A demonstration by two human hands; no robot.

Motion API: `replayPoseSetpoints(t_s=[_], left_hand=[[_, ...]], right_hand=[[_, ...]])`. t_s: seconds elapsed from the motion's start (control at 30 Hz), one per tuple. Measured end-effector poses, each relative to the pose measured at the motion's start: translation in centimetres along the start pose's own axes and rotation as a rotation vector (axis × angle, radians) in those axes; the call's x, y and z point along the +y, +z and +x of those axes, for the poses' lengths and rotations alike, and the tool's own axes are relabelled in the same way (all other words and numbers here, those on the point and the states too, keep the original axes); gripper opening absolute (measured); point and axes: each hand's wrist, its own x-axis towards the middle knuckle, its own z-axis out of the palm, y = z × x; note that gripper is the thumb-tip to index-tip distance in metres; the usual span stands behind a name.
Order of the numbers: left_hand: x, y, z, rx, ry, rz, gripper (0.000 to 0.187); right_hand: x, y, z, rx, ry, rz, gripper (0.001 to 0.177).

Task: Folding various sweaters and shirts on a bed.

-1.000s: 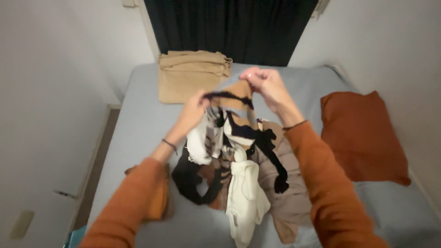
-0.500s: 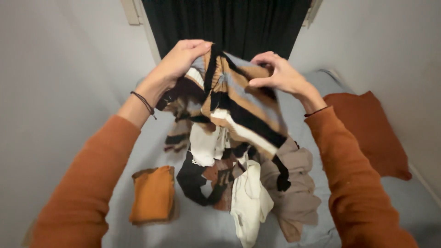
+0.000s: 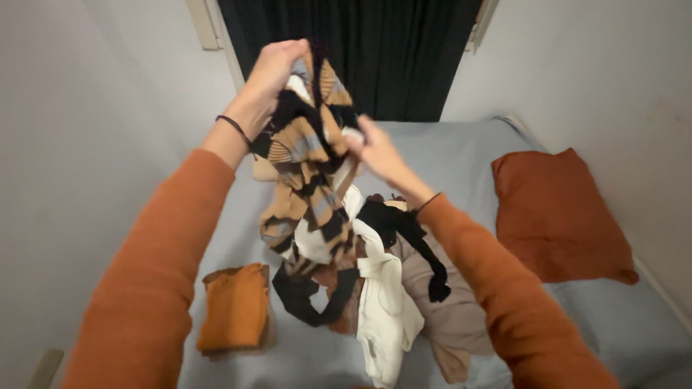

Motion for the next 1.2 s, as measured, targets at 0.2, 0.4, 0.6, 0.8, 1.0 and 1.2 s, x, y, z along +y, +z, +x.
replayPoseSetpoints(t_s=[0.2,0.4,0.6,0.8,1.0,1.2], left_hand=[[-1.4,-3.9,-2.7,0.07,-0.065,0.262,0.028],[-1.3,-3.2,-4.5,0.121,-0.137,0.404,0.027],[-0.9,1.1,-5.1,0.205,0.03,0.884,0.026],[-5.6,8.3,-3.0,-0.239,0.129,0.263,0.032],[-9.5,10.5,-3.7,-0.28,-0.117,0.704,0.027],[-11.8,10.7,-5.9,-0.414,0.1,0.444,0.039]], right_hand=[[0.3,-6.9,2.4,0.224,0.07,0.276,0.016],[-2.4,-10.2,2.8,0.28,0.142,0.386,0.023],[-3.6,-9.5,3.5,0.264,0.16,0.5,0.024],[0.3,-6.7,6.3,0.289,0.519,0.775,0.03],[-3.4,-3.6,3.9,0.321,0.436,0.516,0.034],[0.8,-3.3,1.9,0.19,0.177,0.237,0.05]])
